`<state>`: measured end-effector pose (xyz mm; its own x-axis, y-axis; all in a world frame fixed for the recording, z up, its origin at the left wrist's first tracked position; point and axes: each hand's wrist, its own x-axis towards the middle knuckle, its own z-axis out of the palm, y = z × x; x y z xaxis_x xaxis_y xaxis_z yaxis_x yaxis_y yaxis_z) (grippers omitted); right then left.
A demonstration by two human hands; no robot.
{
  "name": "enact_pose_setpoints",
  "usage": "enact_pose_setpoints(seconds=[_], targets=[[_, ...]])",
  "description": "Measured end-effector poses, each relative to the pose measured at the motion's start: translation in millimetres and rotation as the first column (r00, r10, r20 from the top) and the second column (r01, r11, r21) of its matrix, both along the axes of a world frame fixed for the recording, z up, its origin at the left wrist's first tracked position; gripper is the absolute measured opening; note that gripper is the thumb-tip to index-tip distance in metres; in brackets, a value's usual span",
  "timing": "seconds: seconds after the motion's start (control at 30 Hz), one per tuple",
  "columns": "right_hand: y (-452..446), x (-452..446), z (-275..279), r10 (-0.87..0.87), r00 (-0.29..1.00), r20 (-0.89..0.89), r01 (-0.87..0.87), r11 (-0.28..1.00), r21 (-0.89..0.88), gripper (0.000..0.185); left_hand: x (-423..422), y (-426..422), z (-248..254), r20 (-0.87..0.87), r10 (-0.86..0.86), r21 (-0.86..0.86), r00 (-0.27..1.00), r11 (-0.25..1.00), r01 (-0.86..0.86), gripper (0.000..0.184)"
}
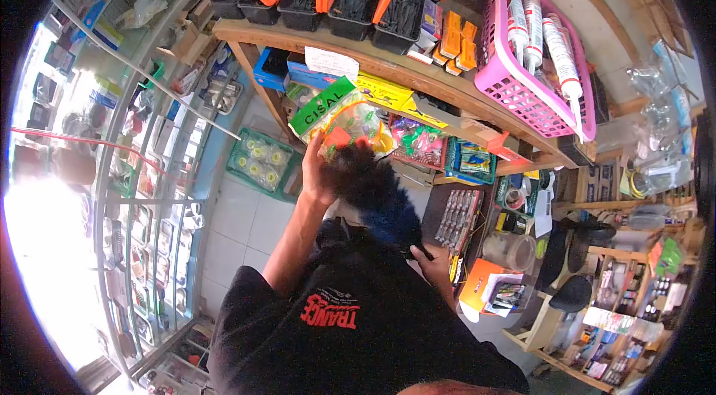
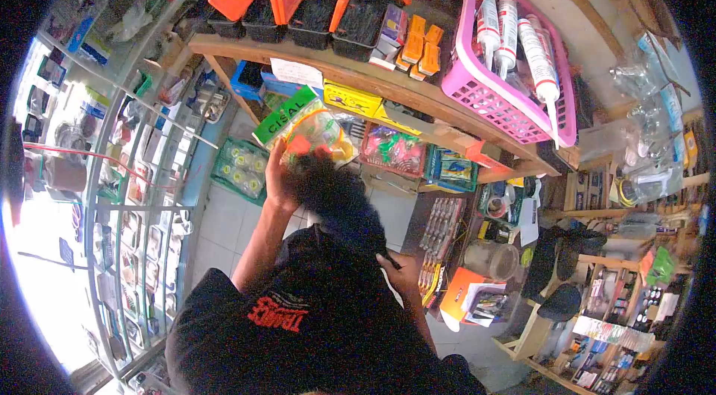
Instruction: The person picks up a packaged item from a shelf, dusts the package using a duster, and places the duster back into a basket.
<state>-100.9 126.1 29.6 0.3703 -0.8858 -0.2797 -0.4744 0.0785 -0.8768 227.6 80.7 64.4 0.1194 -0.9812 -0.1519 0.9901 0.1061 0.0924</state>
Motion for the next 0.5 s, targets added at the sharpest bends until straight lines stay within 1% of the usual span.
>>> enact_pose_setpoints(seconds=[0.03, 0.07, 0.1, 0.17, 0.2, 0.23, 0.27, 0.3, 0.33, 0.37, 0.4, 0.43, 0.47, 0.5], targets=[[1.0, 3.8, 2.6, 0.013, 0.999, 0.034, -0.011, 0.998, -0.055, 0.03, 1.9, 1.6, -3.0, -0.081, -0.066, -0.09, 0.995, 0.994, 0.059, 0.049], [2.4, 4.4, 4.2, -0.072, 0.996, 0.051, 0.071, 0.997, 0.023, 0.029, 3.2, 1.4, -5.4, 0.084, 0.019, -0.004, 0.996, 1.0, -0.019, 0.05], [3.3, 1.4, 2.4, -0.064, 0.997, 0.032, 0.061, 0.996, 0.071, 0.029, 0.4, 1.9, -6.5, 0.138, 0.059, 0.052, 0.989, 0.996, -0.067, 0.051], [0.7, -8.0, -4.5, -0.039, 0.999, -0.008, 0.04, 0.985, 0.166, 0.029, -1.1, 4.1, -8.5, 0.169, 0.044, 0.092, 0.985, 0.994, -0.061, 0.051], [-2.0, -8.8, -7.8, 0.041, 0.999, -0.007, -0.041, 0.998, 0.048, 0.029, 0.8, 4.9, -9.1, 0.148, 0.013, 0.097, 0.989, 0.995, -0.028, 0.05], [-1.8, -4.0, -2.6, 0.003, 1.0, -0.017, -0.003, 1.0, -0.006, 0.029, 2.7, 5.2, -9.6, 0.128, -0.021, 0.101, 0.992, 0.995, 0.008, 0.05], [-0.7, 3.5, 6.6, -0.036, 0.999, -0.025, 0.034, 0.998, -0.061, 0.029, 0.7, 3.3, -11.9, 0.143, 0.007, 0.07, 0.99, 0.997, -0.018, 0.05], [0.6, 7.1, 11.8, -0.077, 0.997, -0.032, 0.073, 0.991, -0.116, 0.029, 1.1, 4.4, -12.5, 0.166, -0.005, 0.063, 0.986, 0.998, -0.005, 0.05], [-3.2, -3.1, 12.4, -0.055, 0.983, -0.174, 0.081, 0.986, 0.144, 0.032, 1.7, 7.1, -13.0, 0.189, -0.018, 0.057, 0.982, 0.998, 0.007, 0.05], [-4.0, -4.1, 8.7, -0.02, 0.995, -0.098, 0.028, 0.997, 0.075, 0.032, 1.9, 8.2, -13.8, 0.211, -0.027, 0.049, 0.977, 0.999, 0.017, 0.05], [-6.0, -4.0, 5.5, 0.024, 0.999, -0.025, -0.024, 1.0, 0.001, 0.032, 0.6, 6.8, -17.1, 0.19, 0.007, 0.115, 0.982, 0.993, -0.029, 0.051], [-6.7, -1.9, 4.5, 0.072, 0.996, 0.047, -0.069, 0.995, -0.073, 0.033, 1.6, 8.7, -12.2, 0.137, -0.035, 0.142, 0.99, 0.99, 0.015, 0.05], [-9.6, 12.8, 44.5, 0.014, 0.997, -0.07, -0.006, 0.994, 0.113, 0.033, 5.6, 10.7, -24.0, 0.101, -0.057, 0.024, 0.993, 0.998, 0.055, 0.05], [-10.0, 9.8, 37.1, -0.004, 0.997, -0.076, 0.01, 0.997, 0.073, 0.033, 9.1, 11.7, -35.8, 0.067, -0.084, -0.096, 0.994, 0.991, 0.09, 0.051]])
